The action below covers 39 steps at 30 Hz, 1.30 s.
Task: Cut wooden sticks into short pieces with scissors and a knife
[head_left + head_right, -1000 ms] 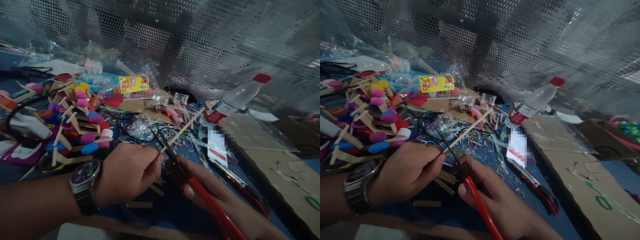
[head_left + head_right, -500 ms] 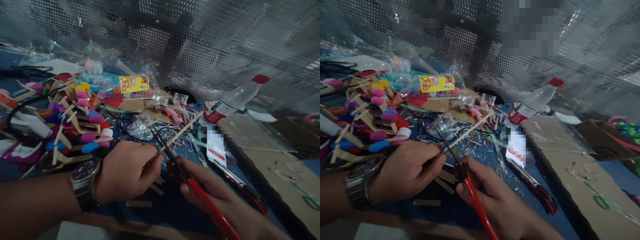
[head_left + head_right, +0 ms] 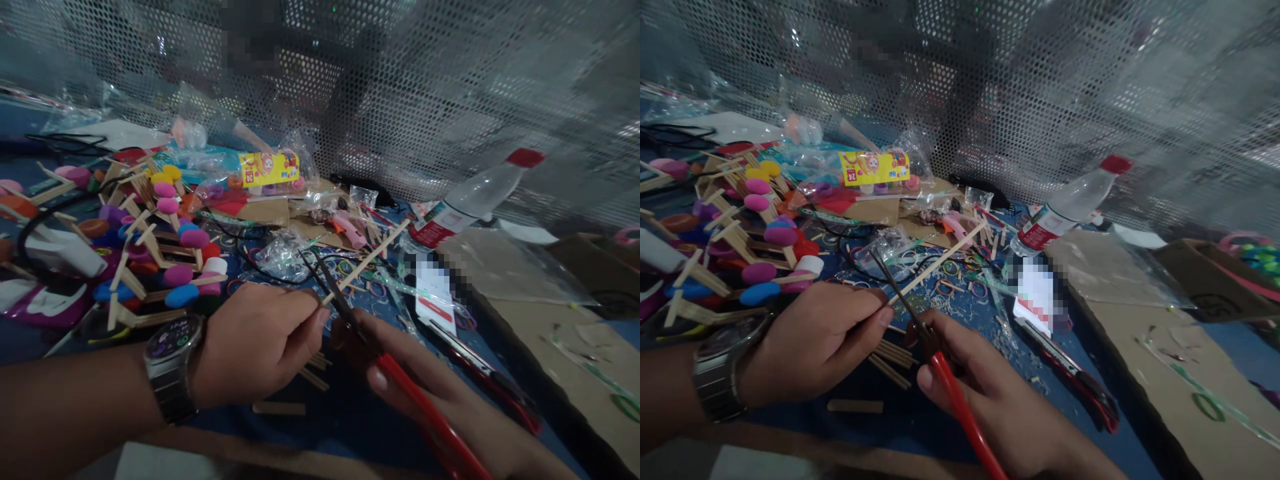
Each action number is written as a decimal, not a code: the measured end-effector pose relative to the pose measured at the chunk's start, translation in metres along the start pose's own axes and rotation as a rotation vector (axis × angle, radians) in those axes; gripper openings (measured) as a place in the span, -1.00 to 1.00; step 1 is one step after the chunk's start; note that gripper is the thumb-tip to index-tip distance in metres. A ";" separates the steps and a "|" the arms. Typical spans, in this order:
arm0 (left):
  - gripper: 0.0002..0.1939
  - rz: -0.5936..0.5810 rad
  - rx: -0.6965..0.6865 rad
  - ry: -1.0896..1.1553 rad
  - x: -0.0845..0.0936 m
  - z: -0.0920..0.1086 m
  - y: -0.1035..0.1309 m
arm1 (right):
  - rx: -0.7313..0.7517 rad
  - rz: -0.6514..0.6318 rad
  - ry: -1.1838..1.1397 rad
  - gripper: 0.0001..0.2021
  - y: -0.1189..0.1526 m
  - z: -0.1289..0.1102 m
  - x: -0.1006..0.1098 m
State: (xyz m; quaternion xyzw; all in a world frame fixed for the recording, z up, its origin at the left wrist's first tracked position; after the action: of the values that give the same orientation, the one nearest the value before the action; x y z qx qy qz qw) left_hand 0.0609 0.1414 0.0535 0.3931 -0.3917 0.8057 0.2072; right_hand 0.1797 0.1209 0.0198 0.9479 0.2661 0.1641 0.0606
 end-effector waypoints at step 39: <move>-0.60 -0.033 0.251 0.372 -0.001 -0.015 -0.001 | -0.021 0.017 -0.008 -0.58 -0.004 0.000 -0.002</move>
State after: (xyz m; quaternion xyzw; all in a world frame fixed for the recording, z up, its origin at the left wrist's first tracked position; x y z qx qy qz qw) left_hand 0.0548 0.1539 0.0472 0.2667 -0.2366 0.9033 0.2386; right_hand 0.1763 0.1229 0.0180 0.9501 0.2560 0.1637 0.0702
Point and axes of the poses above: each hand's wrist, its own y-axis away from the middle knuckle, its own x-axis out of the back of the hand, z = x × y, the point moved 9 cm from there along -y, towards the middle knuckle, and after that the axes turned 6 degrees about -x, right-handed, at the moved point
